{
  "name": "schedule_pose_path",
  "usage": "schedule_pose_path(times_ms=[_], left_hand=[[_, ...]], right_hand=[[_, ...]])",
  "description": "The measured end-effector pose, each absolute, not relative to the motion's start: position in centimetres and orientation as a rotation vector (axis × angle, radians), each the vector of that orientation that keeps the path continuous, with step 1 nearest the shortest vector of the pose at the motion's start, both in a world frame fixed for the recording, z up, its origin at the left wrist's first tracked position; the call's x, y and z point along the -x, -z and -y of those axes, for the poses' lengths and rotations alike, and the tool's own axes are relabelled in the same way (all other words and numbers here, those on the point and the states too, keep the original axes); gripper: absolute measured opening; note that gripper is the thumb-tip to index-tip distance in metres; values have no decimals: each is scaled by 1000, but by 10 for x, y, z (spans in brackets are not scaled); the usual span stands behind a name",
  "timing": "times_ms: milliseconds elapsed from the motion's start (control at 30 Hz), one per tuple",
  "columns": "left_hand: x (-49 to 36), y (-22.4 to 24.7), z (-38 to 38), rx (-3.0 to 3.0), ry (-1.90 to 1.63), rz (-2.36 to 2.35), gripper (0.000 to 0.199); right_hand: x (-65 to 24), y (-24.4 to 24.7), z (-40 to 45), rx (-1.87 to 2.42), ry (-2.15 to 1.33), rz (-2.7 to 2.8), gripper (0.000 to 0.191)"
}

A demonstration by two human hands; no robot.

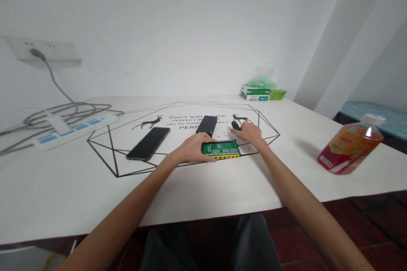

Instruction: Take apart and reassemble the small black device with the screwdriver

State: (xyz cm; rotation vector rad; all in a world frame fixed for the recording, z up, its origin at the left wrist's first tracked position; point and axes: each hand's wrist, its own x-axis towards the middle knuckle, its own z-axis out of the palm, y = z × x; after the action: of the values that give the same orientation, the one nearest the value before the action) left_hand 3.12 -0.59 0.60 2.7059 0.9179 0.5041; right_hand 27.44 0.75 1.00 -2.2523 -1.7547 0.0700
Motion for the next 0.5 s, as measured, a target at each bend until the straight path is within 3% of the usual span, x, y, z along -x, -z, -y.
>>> schedule_pose_path(times_ms=[500], left_hand=[[-20,-7,1,-2670,-479,-943,69]], right_hand=[[-274,-6,-1,2400,-89,1838,52]])
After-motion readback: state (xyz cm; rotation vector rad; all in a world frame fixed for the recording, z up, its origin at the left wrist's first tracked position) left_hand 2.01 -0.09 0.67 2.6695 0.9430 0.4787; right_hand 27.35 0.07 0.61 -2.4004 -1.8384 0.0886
